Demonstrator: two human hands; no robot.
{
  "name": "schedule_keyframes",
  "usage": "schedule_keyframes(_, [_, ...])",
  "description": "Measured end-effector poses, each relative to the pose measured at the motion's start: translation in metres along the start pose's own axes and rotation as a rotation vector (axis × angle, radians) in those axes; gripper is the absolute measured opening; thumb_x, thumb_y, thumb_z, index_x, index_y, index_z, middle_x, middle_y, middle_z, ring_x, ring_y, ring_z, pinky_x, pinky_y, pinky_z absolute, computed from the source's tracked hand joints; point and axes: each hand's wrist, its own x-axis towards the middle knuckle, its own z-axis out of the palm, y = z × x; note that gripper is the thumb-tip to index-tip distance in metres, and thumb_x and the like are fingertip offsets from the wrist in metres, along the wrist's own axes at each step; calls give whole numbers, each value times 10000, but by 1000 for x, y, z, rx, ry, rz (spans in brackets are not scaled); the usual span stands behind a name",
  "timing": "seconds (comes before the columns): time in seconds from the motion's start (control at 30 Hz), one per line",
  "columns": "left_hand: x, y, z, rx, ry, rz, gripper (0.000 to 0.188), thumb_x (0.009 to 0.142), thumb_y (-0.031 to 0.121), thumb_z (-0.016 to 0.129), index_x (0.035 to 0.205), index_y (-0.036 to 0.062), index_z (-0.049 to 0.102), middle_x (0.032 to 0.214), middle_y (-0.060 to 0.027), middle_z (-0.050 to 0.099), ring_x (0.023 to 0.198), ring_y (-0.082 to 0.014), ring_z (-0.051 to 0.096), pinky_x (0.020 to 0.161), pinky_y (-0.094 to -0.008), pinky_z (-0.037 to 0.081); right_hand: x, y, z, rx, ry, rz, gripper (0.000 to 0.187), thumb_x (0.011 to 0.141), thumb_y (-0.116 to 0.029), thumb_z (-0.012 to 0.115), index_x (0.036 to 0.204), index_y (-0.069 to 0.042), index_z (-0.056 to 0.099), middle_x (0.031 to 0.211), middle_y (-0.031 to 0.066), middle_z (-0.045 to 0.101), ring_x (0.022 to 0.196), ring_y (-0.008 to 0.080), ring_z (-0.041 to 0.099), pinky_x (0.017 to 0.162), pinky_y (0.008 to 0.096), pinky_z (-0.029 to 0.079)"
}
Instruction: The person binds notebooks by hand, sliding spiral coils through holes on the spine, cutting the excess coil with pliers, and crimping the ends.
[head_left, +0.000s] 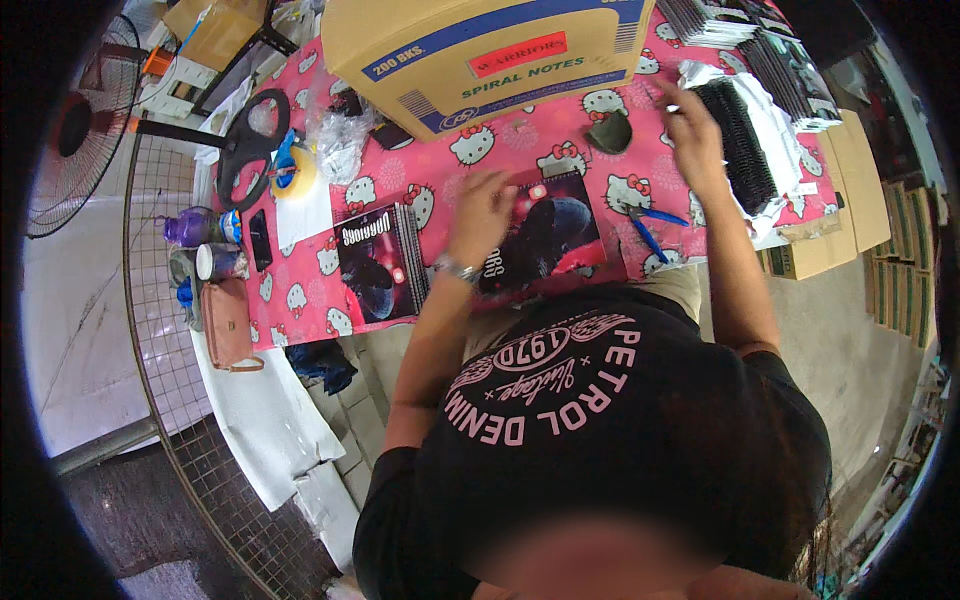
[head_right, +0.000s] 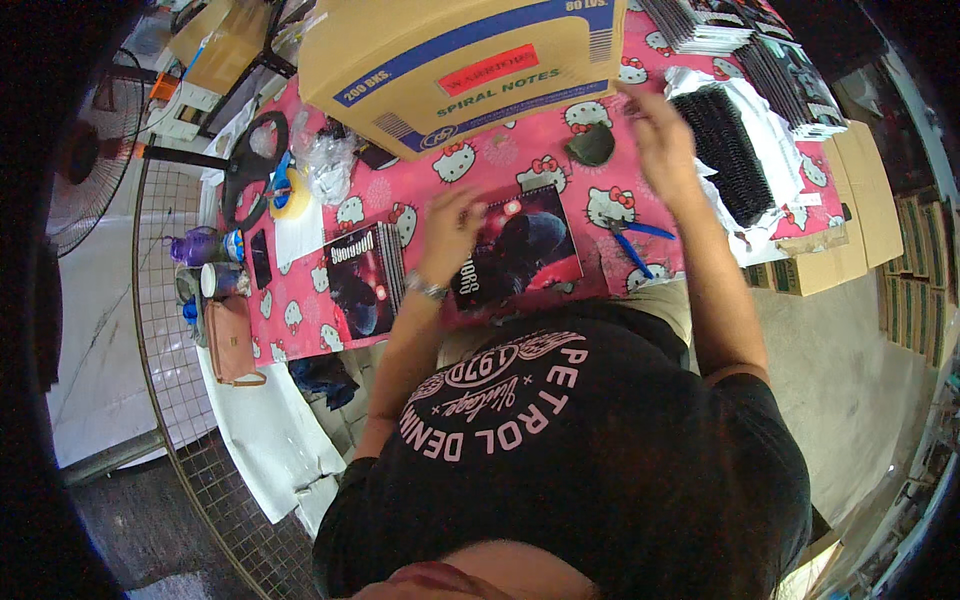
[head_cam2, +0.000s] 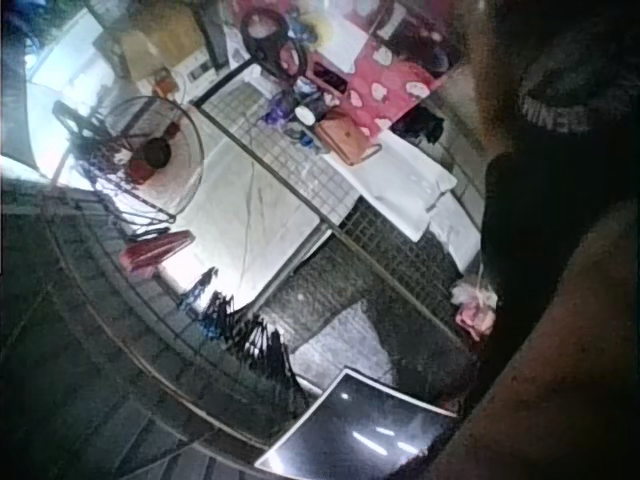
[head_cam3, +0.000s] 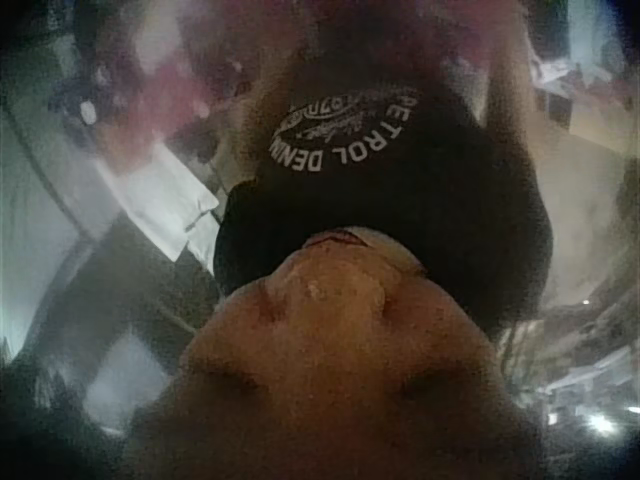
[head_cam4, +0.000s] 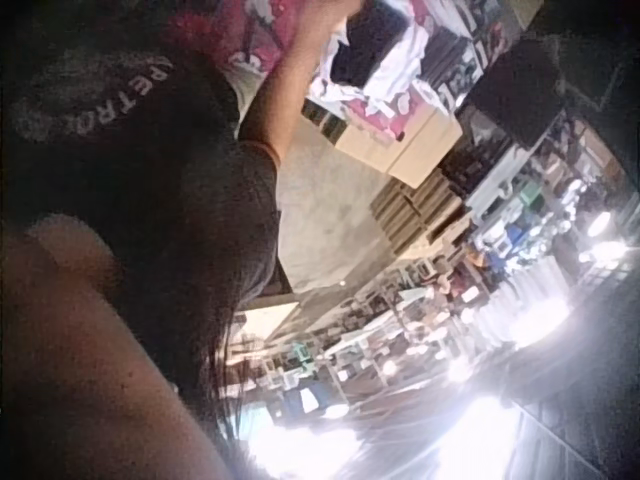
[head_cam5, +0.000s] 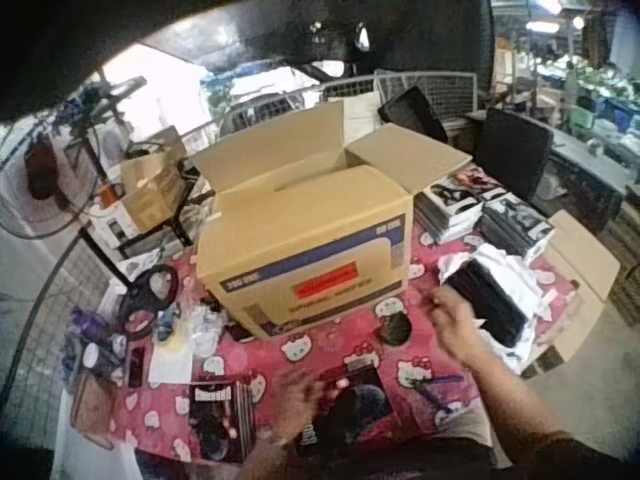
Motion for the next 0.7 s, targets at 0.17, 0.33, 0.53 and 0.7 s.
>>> schedule_keyframes(0.17, [30, 2, 48, 27, -248, -33, 259, 838, 117, 685, 1077, 22, 655, 1049, -161, 638, 1019, -356, 600, 884, -430, 479, -17, -28, 10, 87, -163, 184, 302, 984, -155, 545, 1262, -55, 607, 848, 101, 621, 825, 154, 605, 765, 299, 485])
schedule_keyframes(0.33, [32, 6, 19, -80, -163, -71, 224, 831, 93, 689, 1039, 59, 613, 917, -157, 652, 863, -353, 642, 767, -444, 506, -50, -2, 13, 149, -298, 170, 328, 961, -120, 566, 1284, -68, 590, 876, 96, 622, 796, 156, 600, 741, 294, 490])
schedule_keyframes(0.53, [7, 82, -66, 173, -202, 117, 203, 853, 48, 612, 1055, 65, 598, 911, -160, 659, 850, -377, 626, 750, -460, 482, -65, -36, 9, 109, -376, -30, 320, 878, -85, 650, 1197, -88, 666, 958, 142, 651, 859, 267, 641, 776, 350, 502])
schedule_keyframes(0.7, [-18, 96, -57, 291, -69, 298, 256, 821, 77, 589, 1070, 78, 647, 953, -109, 656, 924, -302, 603, 861, -421, 426, -61, -39, 24, 133, -391, -209, 258, 834, -12, 675, 1090, -47, 688, 989, 124, 648, 921, 281, 636, 820, 356, 506])
